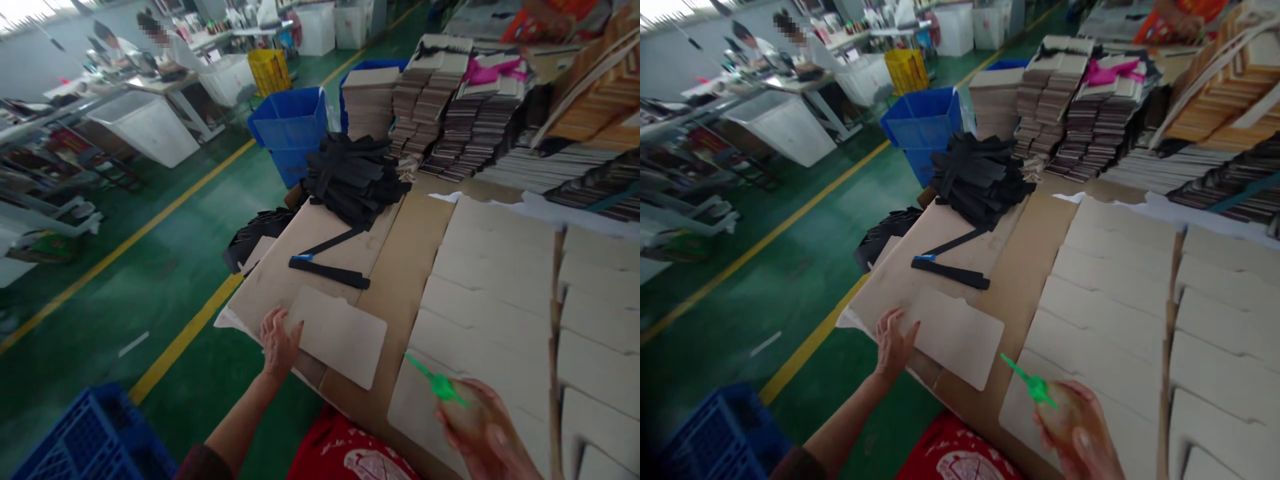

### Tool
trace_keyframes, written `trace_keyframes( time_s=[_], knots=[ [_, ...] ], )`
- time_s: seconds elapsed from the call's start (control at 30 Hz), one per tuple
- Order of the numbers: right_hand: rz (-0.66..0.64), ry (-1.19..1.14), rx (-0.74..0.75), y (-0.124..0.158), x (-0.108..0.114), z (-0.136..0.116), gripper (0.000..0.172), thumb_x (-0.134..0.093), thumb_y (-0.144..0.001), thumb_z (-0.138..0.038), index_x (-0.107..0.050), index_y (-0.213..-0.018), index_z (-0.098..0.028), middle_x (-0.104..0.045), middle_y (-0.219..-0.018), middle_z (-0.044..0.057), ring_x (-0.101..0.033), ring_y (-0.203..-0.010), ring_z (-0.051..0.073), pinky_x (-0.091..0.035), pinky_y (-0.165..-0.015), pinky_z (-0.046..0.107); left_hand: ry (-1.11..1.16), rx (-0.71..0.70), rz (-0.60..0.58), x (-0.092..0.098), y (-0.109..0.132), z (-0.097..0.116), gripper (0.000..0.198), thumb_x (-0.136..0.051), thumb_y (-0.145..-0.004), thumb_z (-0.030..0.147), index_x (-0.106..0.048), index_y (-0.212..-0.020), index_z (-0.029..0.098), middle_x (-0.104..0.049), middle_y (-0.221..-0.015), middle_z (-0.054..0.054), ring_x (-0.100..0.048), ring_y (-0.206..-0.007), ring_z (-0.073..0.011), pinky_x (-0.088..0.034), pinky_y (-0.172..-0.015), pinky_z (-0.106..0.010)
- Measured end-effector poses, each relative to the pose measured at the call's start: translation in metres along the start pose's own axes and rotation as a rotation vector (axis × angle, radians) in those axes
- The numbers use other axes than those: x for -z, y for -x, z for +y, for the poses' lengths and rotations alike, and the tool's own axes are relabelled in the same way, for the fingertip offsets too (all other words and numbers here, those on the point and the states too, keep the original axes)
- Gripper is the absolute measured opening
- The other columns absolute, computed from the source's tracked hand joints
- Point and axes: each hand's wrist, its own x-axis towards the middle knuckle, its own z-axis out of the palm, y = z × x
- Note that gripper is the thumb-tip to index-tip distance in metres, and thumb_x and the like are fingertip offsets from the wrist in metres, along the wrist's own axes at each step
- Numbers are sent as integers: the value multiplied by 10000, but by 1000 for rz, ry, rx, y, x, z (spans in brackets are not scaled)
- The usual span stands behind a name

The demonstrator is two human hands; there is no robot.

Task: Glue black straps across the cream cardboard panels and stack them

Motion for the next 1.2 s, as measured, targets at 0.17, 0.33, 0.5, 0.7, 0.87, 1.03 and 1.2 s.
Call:
trace_keyframes(
  time_s=[0.17, 0.33, 0.5, 0.7, 0.87, 1.03, 1.2],
  knots=[
    [27, 31, 1, -32, -19, 21, 648, -833, -630, -505, -519, -1154, -289, -653, -1045, 60, -668, -871, 271, -524, -559, 279, -201, -303, -327, -36, 78, 25, 482, -677, -782, 211, -580, -1251, 267, -479, -1444, -61, -341, -1394, -280, -289, -1167, -495],
    [64, 271, 95, -54, -18, 40, 728, -861, -566, -515, -522, -1152, -248, -632, -1027, 46, -620, -736, 204, -508, -538, 276, -462, -409, -426, -60, 103, 18, 500, -639, -852, 235, -524, -1336, 275, -432, -1483, -80, -327, -1402, -287, -360, -1121, -516],
    [103, 617, 248, -50, -35, 49, 681, -802, -604, -570, -546, -1132, -225, -632, -1045, 56, -616, -877, 246, -535, -735, 350, -459, -528, -437, -59, 95, 3, 403, -609, -890, 314, -580, -1290, 276, -488, -1444, -83, -389, -1361, -281, -395, -1083, -486],
    [132, 878, 578, -43, -67, 67, 479, -699, -771, -518, -555, -1111, -212, -559, -1117, 82, -552, -1017, 261, -465, -912, 426, -378, -671, -544, -58, 87, -7, 330, -480, -966, 318, -594, -1275, 345, -581, -1375, -18, -459, -1316, -239, -387, -1064, -445],
    [140, 985, 681, -38, -79, 75, 429, -666, -817, -499, -544, -1109, -210, -536, -1110, 89, -532, -1026, 259, -455, -911, 431, -342, -699, -550, -58, 84, -8, 326, -460, -972, 331, -594, -1269, 347, -584, -1371, -12, -466, -1307, -233, -381, -1061, -440],
    [179, 1058, 735, -32, -84, 77, 399, -650, -834, -493, -538, -1091, -209, -534, -1089, 87, -530, -1003, 258, -467, -874, 420, -328, -733, -527, -56, 82, -9, 314, -448, -976, 333, -598, -1253, 333, -583, -1371, -9, -474, -1296, -237, -391, -1050, -446],
    [188, 1117, 748, -31, -84, 80, 387, -628, -852, -506, -530, -1087, -215, -535, -1082, 83, -531, -1010, 251, -468, -889, 416, -311, -774, -487, -58, 82, -12, 303, -469, -970, 335, -591, -1247, 319, -588, -1360, -4, -479, -1278, -232, -396, -1039, -446]
  ],
)
